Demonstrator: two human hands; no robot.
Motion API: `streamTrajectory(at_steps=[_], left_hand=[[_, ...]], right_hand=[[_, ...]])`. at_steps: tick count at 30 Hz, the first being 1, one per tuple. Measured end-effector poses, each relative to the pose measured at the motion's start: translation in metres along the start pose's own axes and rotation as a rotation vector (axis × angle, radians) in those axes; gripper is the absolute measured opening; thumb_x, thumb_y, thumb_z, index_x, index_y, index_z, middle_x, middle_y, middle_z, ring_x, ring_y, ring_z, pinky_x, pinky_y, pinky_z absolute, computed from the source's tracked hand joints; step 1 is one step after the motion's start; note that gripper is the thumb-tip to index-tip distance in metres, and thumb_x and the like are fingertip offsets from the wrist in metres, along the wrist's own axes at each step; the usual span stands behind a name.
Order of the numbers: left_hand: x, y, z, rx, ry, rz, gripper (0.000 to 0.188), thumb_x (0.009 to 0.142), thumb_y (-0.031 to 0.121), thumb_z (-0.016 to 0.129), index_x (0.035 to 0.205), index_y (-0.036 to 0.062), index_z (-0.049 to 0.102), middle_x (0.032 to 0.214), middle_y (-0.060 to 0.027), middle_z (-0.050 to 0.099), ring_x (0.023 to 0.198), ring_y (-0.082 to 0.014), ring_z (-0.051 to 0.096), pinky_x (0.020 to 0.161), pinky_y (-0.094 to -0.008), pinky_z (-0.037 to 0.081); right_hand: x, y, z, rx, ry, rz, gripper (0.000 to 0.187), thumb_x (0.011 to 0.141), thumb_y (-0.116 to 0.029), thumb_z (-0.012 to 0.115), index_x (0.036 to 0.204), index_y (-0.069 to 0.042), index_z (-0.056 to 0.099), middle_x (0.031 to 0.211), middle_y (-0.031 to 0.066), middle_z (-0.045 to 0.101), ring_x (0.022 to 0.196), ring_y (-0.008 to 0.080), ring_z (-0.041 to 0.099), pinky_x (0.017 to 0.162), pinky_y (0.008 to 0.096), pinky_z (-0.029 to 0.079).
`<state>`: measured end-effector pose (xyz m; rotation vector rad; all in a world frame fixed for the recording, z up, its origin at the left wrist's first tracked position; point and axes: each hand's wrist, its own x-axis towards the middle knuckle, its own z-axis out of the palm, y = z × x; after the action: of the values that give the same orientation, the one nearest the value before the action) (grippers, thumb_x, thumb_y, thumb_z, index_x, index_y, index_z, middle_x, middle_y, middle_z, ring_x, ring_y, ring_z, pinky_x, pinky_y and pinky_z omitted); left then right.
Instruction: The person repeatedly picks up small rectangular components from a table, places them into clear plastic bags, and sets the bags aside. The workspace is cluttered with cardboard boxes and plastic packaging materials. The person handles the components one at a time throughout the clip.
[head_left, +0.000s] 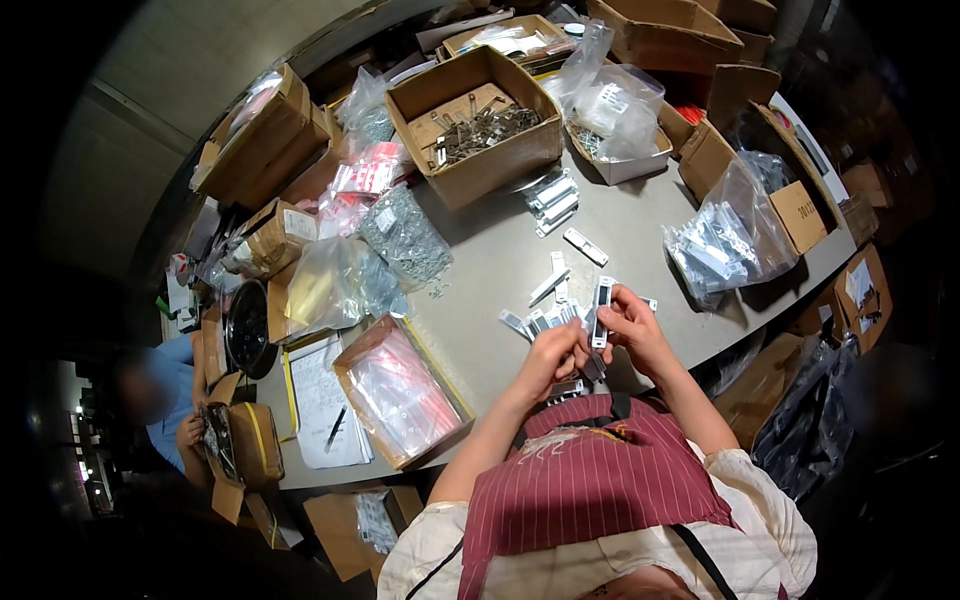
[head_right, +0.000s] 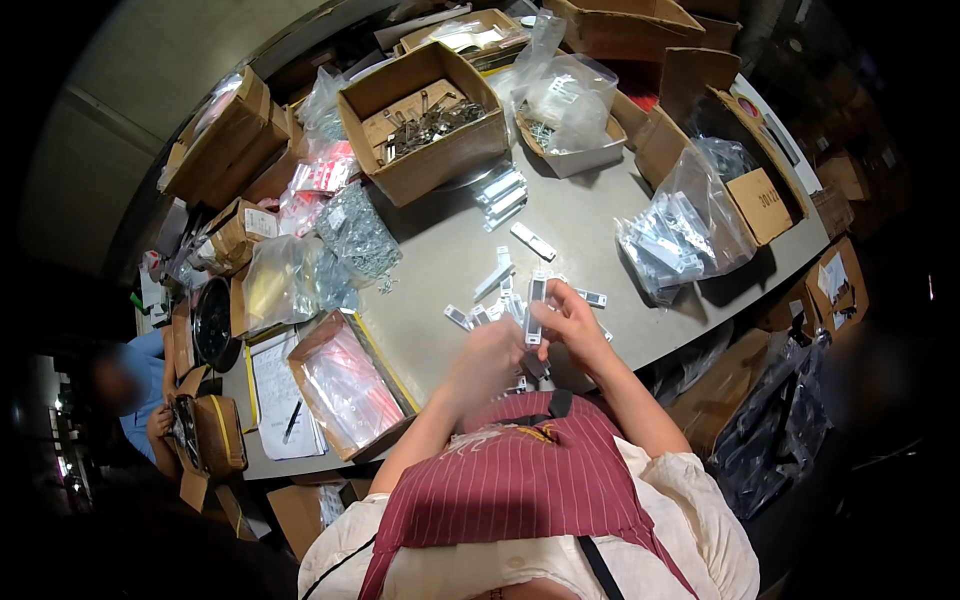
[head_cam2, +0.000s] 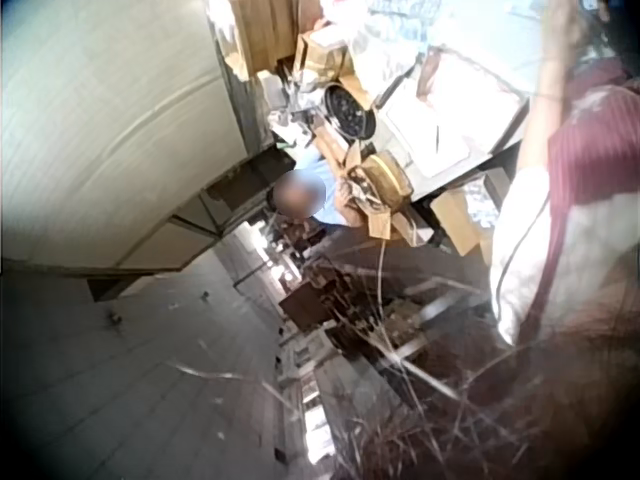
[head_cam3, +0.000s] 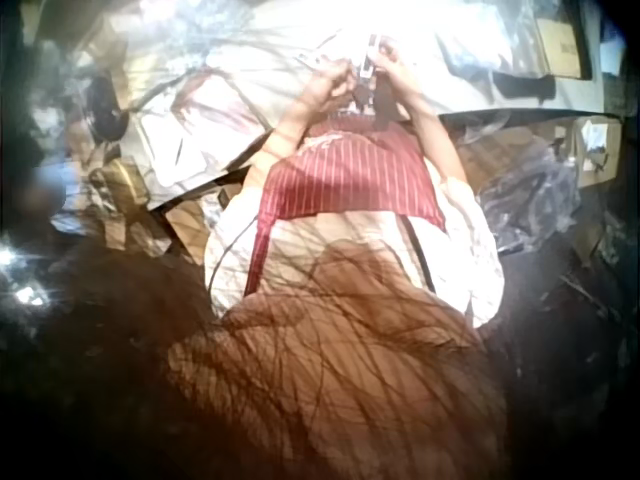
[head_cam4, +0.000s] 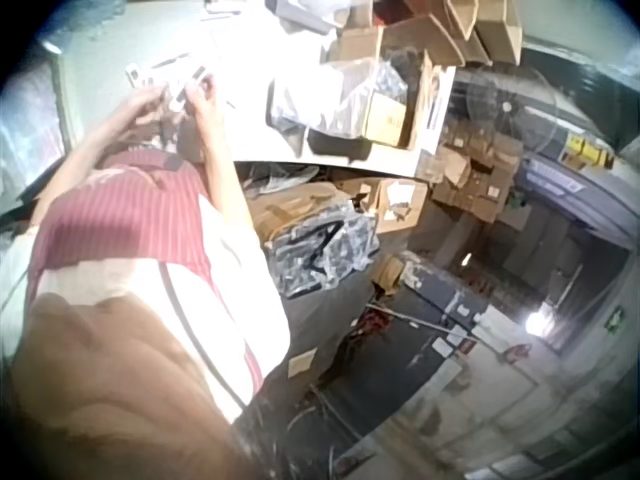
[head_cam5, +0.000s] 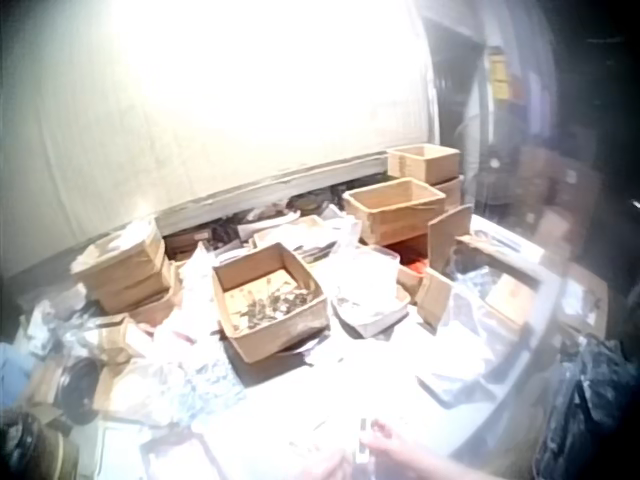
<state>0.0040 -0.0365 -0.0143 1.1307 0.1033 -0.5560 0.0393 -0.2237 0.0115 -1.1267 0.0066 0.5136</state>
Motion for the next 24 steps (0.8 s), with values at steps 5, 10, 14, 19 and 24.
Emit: streamTrajectory(at_steps=[5, 10, 14, 19, 24], left_hand=[[-0.007, 0.010, 0.015, -0.005, -0.052, -0.194, 0.029, 0.096, 0.028, 0.055, 0.086, 0.0038, 0.067, 0.069, 0.0050, 0.052, 0.059, -0.0056, 0.050, 0.052, -0.0237, 0.038], [0.002, -0.028, -0.017, 0.218, -0.003, -0.071, 0.018, 0.093, 0.022, 0.060, 0.085, 0.0068, 0.066, 0.068, 0.0034, 0.053, 0.056, -0.0096, 0.050, 0.050, -0.0264, 0.039], [-0.024, 0.012, 0.003, 0.051, 0.086, -0.202, 0.015, 0.092, 0.019, 0.058, 0.081, 0.0083, 0.056, 0.071, -0.0027, 0.054, 0.063, -0.0198, 0.054, 0.057, -0.0338, 0.043], [-0.031, -0.024, -0.016, -0.871, -0.343, -0.020, 0.032, 0.098, 0.025, 0.049, 0.075, 0.0023, 0.053, 0.057, -0.0056, 0.048, 0.043, -0.0080, 0.032, 0.039, -0.0221, 0.026], [-0.036, -0.007, 0.001, -0.700, -0.312, -0.133, 0.031, 0.098, 0.026, 0.045, 0.089, -0.0009, 0.057, 0.069, -0.0116, 0.057, 0.043, -0.0060, 0.035, 0.040, -0.0202, 0.027]], right_hand=[[0.004, 0.014, -0.012, -0.062, -0.064, 0.035, 0.029, 0.097, -0.020, 0.066, 0.117, -0.001, 0.057, 0.082, 0.0041, 0.063, 0.057, 0.0105, 0.060, 0.046, 0.0225, 0.048], [0.007, 0.030, -0.025, -0.591, 0.062, -0.202, 0.029, 0.092, -0.022, 0.069, 0.109, -0.001, 0.061, 0.072, 0.0081, 0.062, 0.055, 0.0156, 0.060, 0.051, 0.0311, 0.048], [0.020, 0.015, -0.031, -0.932, 0.035, -0.117, 0.030, 0.090, -0.027, 0.068, 0.100, 0.000, 0.064, 0.073, 0.0149, 0.063, 0.062, 0.0245, 0.065, 0.059, 0.0374, 0.049], [0.071, 0.000, -0.033, -1.148, 0.081, -0.319, 0.030, 0.092, -0.028, 0.065, 0.097, 0.002, 0.065, 0.089, 0.0184, 0.068, 0.079, 0.0319, 0.067, 0.069, 0.0422, 0.051], [0.135, 0.021, -0.055, -1.693, 0.257, -0.471, 0.033, 0.088, -0.029, 0.069, 0.103, 0.001, 0.063, 0.105, 0.0167, 0.064, 0.096, 0.0347, 0.063, 0.079, 0.0438, 0.053]])
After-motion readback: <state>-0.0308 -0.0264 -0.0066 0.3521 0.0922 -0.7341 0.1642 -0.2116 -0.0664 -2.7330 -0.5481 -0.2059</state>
